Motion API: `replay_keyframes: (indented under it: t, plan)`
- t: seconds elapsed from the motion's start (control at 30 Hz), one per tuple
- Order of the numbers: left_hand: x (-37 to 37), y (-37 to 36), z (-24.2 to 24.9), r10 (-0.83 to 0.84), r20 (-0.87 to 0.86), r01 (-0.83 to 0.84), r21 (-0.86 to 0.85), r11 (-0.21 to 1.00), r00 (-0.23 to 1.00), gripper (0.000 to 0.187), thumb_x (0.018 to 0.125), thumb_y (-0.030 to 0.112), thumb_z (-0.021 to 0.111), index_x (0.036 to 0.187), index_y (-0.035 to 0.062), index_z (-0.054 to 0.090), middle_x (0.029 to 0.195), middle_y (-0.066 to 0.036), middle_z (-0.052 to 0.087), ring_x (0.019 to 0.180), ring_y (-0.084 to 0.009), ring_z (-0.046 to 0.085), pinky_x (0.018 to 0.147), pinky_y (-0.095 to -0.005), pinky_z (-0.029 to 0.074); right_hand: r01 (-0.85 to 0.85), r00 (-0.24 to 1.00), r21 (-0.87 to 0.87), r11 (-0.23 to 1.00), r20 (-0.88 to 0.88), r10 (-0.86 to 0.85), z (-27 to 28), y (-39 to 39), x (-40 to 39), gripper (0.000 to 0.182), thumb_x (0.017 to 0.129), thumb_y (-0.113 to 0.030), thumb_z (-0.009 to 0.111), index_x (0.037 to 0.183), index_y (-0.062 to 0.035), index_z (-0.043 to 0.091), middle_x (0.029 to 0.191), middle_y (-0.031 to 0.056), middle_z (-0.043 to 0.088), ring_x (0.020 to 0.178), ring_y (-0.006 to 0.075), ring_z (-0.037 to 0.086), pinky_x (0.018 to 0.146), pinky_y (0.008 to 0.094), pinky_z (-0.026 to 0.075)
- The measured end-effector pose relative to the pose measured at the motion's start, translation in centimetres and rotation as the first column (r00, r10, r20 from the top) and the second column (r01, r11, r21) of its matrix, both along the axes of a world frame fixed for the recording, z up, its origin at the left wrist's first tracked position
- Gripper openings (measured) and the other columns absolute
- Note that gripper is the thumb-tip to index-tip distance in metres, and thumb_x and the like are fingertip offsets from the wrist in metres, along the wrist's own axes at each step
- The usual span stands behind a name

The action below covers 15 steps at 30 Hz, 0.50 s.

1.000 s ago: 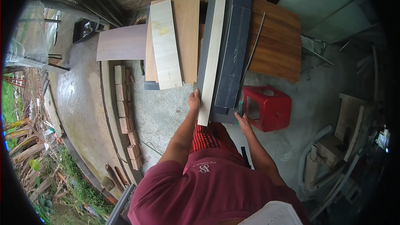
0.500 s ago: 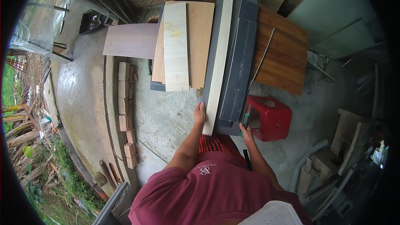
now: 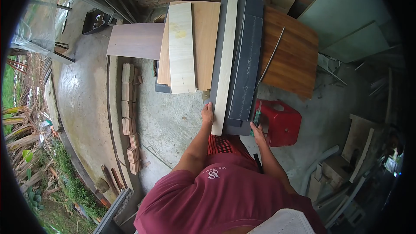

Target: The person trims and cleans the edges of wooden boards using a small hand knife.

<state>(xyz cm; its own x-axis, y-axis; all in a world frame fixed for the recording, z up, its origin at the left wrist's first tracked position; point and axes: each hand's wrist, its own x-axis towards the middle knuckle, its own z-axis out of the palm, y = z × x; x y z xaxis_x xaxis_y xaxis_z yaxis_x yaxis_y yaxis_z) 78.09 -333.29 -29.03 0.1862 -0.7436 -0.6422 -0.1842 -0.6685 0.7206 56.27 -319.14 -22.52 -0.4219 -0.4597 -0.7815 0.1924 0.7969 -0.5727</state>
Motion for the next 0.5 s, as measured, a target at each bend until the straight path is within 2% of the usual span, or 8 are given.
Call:
replay_keyframes:
  t: [0.1, 0.2, 0.27, 0.3, 0.33, 0.4, 0.47, 0.5]
  plan:
    - [-0.7, -0.4, 2.0, 0.028, 0.047, -0.026, -0.040, 0.999, 0.998, 0.045, 0.084, 0.037, 0.048, 0.085, -0.0071, 0.058, 0.076, -0.018, 0.060, 0.070, -0.0214, 0.055, 0.066, -0.0321, 0.042, -0.007, 0.999, -0.072, 0.997, -0.040, 0.004, -2.4, 0.9, -0.8, 0.055, 0.078, -0.033, 0.061, 0.116, 0.0005, 0.041, 0.101, 0.0099, 0.050, 0.097, 0.0187, 0.046, 0.085, 0.0299, 0.035]
    - [0.1, -0.1, 0.2, -0.073, 0.133, 0.077, -0.024, 0.997, 0.988, 0.044, 0.083, 0.036, 0.050, 0.084, -0.0075, 0.056, 0.076, -0.020, 0.059, 0.070, -0.0295, 0.056, 0.067, -0.0354, 0.043, -0.034, 0.998, -0.038, 0.999, -0.052, 0.032, -4.5, 2.0, -1.3, 0.041, 0.077, -0.036, 0.061, 0.099, -0.0049, 0.046, 0.073, 0.0011, 0.046, 0.064, 0.0106, 0.046, 0.059, 0.0245, 0.040]
    - [-0.2, -0.1, 0.1, -0.063, 0.299, 0.098, -0.103, 0.990, 0.952, 0.043, 0.082, 0.036, 0.052, 0.087, -0.0068, 0.054, 0.079, -0.022, 0.057, 0.075, -0.0366, 0.055, 0.071, -0.0397, 0.042, -0.079, 0.983, 0.021, 0.997, -0.164, 0.082, -8.1, 3.6, -2.1, 0.045, 0.077, -0.037, 0.061, 0.103, -0.0033, 0.045, 0.074, 0.0024, 0.047, 0.064, 0.0114, 0.047, 0.058, 0.0251, 0.042]
    - [-0.9, -0.6, 2.8, -0.045, 0.506, 0.145, -0.160, 0.976, 0.861, 0.036, 0.081, 0.029, 0.055, 0.092, -0.0052, 0.051, 0.086, -0.023, 0.054, 0.086, -0.0386, 0.050, 0.076, -0.0419, 0.039, -0.075, 0.983, 0.025, 0.997, -0.165, 0.078, -7.9, 3.6, -2.2, 0.045, 0.077, -0.037, 0.061, 0.103, -0.0033, 0.045, 0.074, 0.0024, 0.047, 0.064, 0.0114, 0.047, 0.058, 0.0251, 0.042]
    - [-1.5, -1.0, 4.7, -0.047, 0.506, 0.147, -0.159, 0.976, 0.861, 0.036, 0.081, 0.029, 0.055, 0.092, -0.0052, 0.051, 0.086, -0.023, 0.054, 0.086, -0.0386, 0.050, 0.076, -0.0419, 0.039, -0.122, 0.977, 0.044, 0.992, -0.170, 0.128, -7.1, 3.3, -2.2, 0.048, 0.077, -0.037, 0.061, 0.105, -0.0022, 0.044, 0.079, 0.0041, 0.049, 0.067, 0.0125, 0.049, 0.061, 0.0256, 0.043]
    - [-2.7, -1.9, 7.8, -0.060, 0.540, 0.350, -0.454, 0.819, 0.840, 0.035, 0.080, 0.022, 0.056, 0.102, -0.0038, 0.047, 0.098, -0.024, 0.048, 0.097, -0.0386, 0.045, 0.083, -0.0418, 0.036, -0.173, 0.969, 0.057, 0.983, -0.171, 0.180, -5.3, 2.8, -2.0, 0.051, 0.077, -0.037, 0.061, 0.107, -0.0012, 0.043, 0.083, 0.0058, 0.051, 0.070, 0.0136, 0.051, 0.063, 0.0261, 0.045]
    - [-5.2, -2.0, 11.0, -0.210, 0.422, 0.427, -0.527, 0.735, 0.882, 0.039, 0.079, 0.016, 0.057, 0.109, -0.0035, 0.042, 0.107, -0.025, 0.043, 0.102, -0.0382, 0.042, 0.088, -0.0399, 0.034, -0.139, 0.983, 0.051, 0.989, -0.116, 0.144, -3.5, 2.4, -1.8, 0.056, 0.077, -0.037, 0.061, 0.113, 0.0006, 0.040, 0.096, 0.0100, 0.052, 0.081, 0.0168, 0.055, 0.070, 0.0283, 0.047]
    - [-6.7, -1.7, 11.0, -0.268, 0.381, 0.449, -0.544, 0.709, 0.885, 0.046, 0.078, 0.020, 0.058, 0.114, -0.0025, 0.039, 0.112, -0.025, 0.040, 0.105, -0.0383, 0.040, 0.090, -0.0405, 0.033, -0.138, 0.983, 0.046, 0.989, -0.117, 0.142, -2.5, 2.3, -1.8, 0.056, 0.077, -0.037, 0.061, 0.113, 0.0006, 0.040, 0.096, 0.0100, 0.052, 0.081, 0.0168, 0.055, 0.070, 0.0283, 0.047]
